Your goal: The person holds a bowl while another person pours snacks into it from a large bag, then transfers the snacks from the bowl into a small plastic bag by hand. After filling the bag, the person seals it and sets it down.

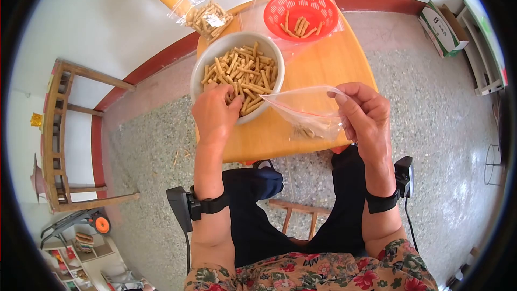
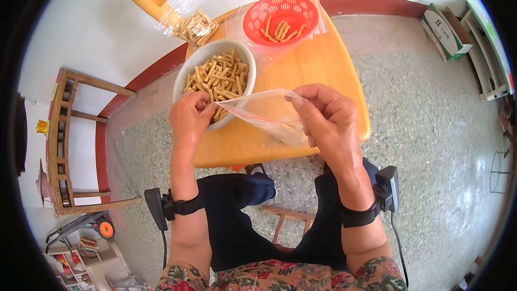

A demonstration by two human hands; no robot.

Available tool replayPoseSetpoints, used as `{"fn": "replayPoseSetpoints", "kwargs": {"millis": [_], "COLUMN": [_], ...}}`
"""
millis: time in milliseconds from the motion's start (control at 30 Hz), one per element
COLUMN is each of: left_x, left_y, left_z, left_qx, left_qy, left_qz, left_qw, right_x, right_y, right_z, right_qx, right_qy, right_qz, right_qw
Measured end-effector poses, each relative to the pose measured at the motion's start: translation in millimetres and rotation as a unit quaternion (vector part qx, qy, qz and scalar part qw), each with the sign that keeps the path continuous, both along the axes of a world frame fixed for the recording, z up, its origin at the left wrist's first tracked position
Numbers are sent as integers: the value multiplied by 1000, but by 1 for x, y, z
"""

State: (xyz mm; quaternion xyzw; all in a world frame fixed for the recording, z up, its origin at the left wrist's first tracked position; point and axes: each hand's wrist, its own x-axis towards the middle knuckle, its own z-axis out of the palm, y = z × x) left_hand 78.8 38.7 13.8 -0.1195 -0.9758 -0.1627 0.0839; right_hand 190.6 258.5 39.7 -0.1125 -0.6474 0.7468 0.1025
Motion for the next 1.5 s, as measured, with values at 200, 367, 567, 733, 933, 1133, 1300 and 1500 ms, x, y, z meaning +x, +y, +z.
{"fn": "replayPoseSetpoints", "kwargs": {"millis": [200,367,567,733,933,1133,1300,1500], "left_x": [-1,4,18,34,44,68,81,76], "left_y": [-2,0,-3,2,-4,21,48,52], "left_z": [-6,-5,13,35,34,57,59,55], "left_qx": [153,224,540,676,771,699,363,232], "left_qy": [-36,-34,-106,-156,-235,-212,-5,115], "left_qz": [-28,-25,-64,-120,-169,-172,-230,-260], "left_qw": [987,974,833,710,567,661,903,930], "right_x": [-3,-3,-4,-3,-1,2,2,3], "right_y": [-3,-6,-8,-9,-9,-13,-11,-8], "right_z": [1,0,0,-1,-1,0,1,2], "right_qx": [-5,1,2,-4,16,4,-6,-17], "right_qy": [-12,-13,-18,-8,-14,-4,-8,2], "right_qz": [7,9,13,21,30,47,56,48], "right_qw": [1000,1000,1000,1000,999,999,998,999]}}
